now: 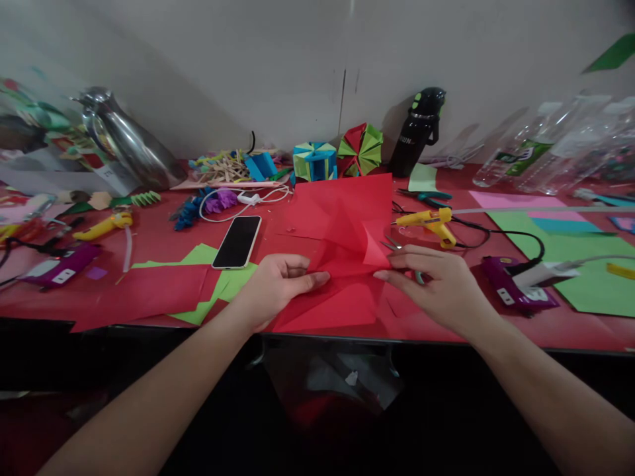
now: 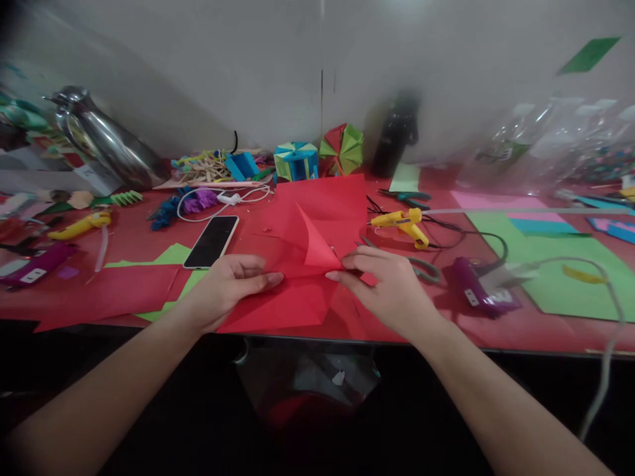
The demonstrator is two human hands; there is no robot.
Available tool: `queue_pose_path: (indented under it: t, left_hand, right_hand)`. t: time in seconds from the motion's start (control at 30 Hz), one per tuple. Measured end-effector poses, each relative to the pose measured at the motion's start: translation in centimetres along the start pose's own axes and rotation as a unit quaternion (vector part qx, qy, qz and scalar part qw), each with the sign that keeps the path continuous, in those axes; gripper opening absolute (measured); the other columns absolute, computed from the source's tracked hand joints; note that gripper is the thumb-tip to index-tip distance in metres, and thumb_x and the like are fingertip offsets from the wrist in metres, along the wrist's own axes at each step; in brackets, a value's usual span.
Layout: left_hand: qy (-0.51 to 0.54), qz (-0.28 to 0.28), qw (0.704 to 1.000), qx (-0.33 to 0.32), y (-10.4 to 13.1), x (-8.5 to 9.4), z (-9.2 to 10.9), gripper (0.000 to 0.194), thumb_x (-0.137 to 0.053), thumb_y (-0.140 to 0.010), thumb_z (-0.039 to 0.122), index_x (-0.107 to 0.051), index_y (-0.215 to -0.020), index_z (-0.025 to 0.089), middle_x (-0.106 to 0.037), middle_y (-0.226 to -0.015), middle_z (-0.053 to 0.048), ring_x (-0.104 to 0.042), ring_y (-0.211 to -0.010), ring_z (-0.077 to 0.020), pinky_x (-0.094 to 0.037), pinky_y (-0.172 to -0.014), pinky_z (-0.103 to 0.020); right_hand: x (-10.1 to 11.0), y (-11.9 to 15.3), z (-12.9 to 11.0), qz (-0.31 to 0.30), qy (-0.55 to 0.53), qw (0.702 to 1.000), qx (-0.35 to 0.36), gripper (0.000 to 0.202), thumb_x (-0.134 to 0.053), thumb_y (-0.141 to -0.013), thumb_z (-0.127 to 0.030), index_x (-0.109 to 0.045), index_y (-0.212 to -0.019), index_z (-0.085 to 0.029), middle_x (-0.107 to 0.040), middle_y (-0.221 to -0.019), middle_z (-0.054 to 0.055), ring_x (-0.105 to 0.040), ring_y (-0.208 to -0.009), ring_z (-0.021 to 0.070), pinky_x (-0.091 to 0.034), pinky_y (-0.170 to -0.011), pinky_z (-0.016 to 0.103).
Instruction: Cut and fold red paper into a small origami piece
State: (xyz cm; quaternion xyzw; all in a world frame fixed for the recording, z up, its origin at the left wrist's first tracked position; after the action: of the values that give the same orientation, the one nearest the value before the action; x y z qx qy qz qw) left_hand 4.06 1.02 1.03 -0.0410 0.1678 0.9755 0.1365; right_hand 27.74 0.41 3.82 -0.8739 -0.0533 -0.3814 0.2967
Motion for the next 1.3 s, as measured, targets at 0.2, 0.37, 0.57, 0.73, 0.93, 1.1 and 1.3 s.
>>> queue_pose_path:
  t: [0.2,0.37,0.57,0.73,0.93,1.1,1.3]
  left_hand:
    - [-0.018,0.009,1.0,0.006,-0.1,0.0,0.2,0.024,-0.086,-0.068,0.032,-0.073,-0.076,0.014,-0.077,-0.081,-0.006,-0.071,-0.074,-0.0154,-0.055,-0.068,-0.023]
    - [-0.05,0.015,0.999,-0.005,0.0,0.0,0.4,0.024,-0.085,-0.068,0.033,-0.073,-0.075,0.014,-0.077,-0.081,-0.007,-0.072,-0.074,-0.0181,-0.056,-0.068,-0.026]
    - [-0.06,0.014,0.998,-0.012,0.0,0.2,0.2,0.028,-0.086,-0.066,0.037,-0.069,-0.069,0.015,-0.077,-0.08,-0.007,-0.073,-0.078,-0.02,-0.057,-0.07,-0.028]
    - [-0.021,0.006,1.0,0.016,0.1,0.1,0.2,0.028,-0.087,-0.065,0.036,-0.072,-0.076,0.015,-0.078,-0.081,-0.006,-0.072,-0.076,-0.0186,-0.056,-0.067,-0.025]
    - [0.031,-0.005,0.998,0.052,0.1,0.0,0.3,0.032,-0.09,-0.059,0.034,-0.076,-0.081,0.017,-0.077,-0.08,-0.005,-0.073,-0.076,-0.0196,-0.058,-0.072,-0.028]
    - [0.018,-0.004,0.999,0.05,0.2,0.2,0.4,0.031,-0.089,-0.063,0.032,-0.075,-0.087,0.017,-0.078,-0.082,-0.005,-0.073,-0.079,-0.019,-0.058,-0.073,-0.027]
    - [-0.026,-0.031,0.999,0.008,0.3,0.1,0.4,0.027,-0.084,-0.072,0.035,-0.072,-0.087,0.016,-0.078,-0.09,-0.008,-0.074,-0.086,-0.0218,-0.059,-0.074,-0.029]
  right_hand:
    - [0.4,0.3,-0.1,0.067,0.048,0.996,0.04,0.015,-0.074,-0.083,-0.037,-0.071,-0.084,-0.023,-0.074,-0.086,0.005,-0.07,-0.084,0.0223,-0.055,-0.078,0.034]
    - [0.4,0.2,-0.4,0.041,0.039,0.998,0.031,0.011,-0.072,-0.086,-0.034,-0.07,-0.083,-0.024,-0.073,-0.085,0.005,-0.07,-0.083,0.0227,-0.056,-0.079,0.036]
    - [0.3,0.3,-0.5,0.017,0.038,0.998,0.053,0.009,-0.065,-0.092,-0.027,-0.068,-0.085,-0.023,-0.072,-0.087,0.004,-0.07,-0.083,0.02,-0.055,-0.079,0.034]
    - [0.0,0.3,-1.0,0.018,0.118,0.987,0.112,0.012,-0.055,-0.095,-0.019,-0.067,-0.093,-0.019,-0.072,-0.098,0.008,-0.068,-0.088,0.0206,-0.054,-0.081,0.033]
    - [-1.0,0.3,-1.2,0.032,0.202,0.97,0.131,0.02,-0.046,-0.098,-0.019,-0.066,-0.094,-0.016,-0.07,-0.094,0.013,-0.066,-0.085,0.0242,-0.054,-0.078,0.038]
    - [-0.6,0.0,0.0,0.033,0.096,0.994,0.029,0.027,-0.042,-0.102,-0.029,-0.066,-0.096,-0.019,-0.069,-0.092,0.01,-0.066,-0.088,0.0234,-0.052,-0.08,0.037]
    - [-1.2,0.3,1.3,-0.062,-0.121,0.981,-0.138,0.034,-0.055,-0.094,-0.049,-0.068,-0.114,-0.024,-0.073,-0.093,0.005,-0.069,-0.079,0.0217,-0.055,-0.068,0.032]
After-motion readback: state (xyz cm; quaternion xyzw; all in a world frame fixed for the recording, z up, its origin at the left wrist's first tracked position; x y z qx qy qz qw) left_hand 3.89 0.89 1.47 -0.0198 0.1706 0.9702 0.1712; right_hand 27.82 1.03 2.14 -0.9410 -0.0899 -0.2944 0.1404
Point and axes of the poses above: each hand's wrist, its own y-axis away from the middle knuckle, its own x-axis out of the back of the hand, z = x × y, the point moved 4 cm from there along -y, towards the middle knuckle
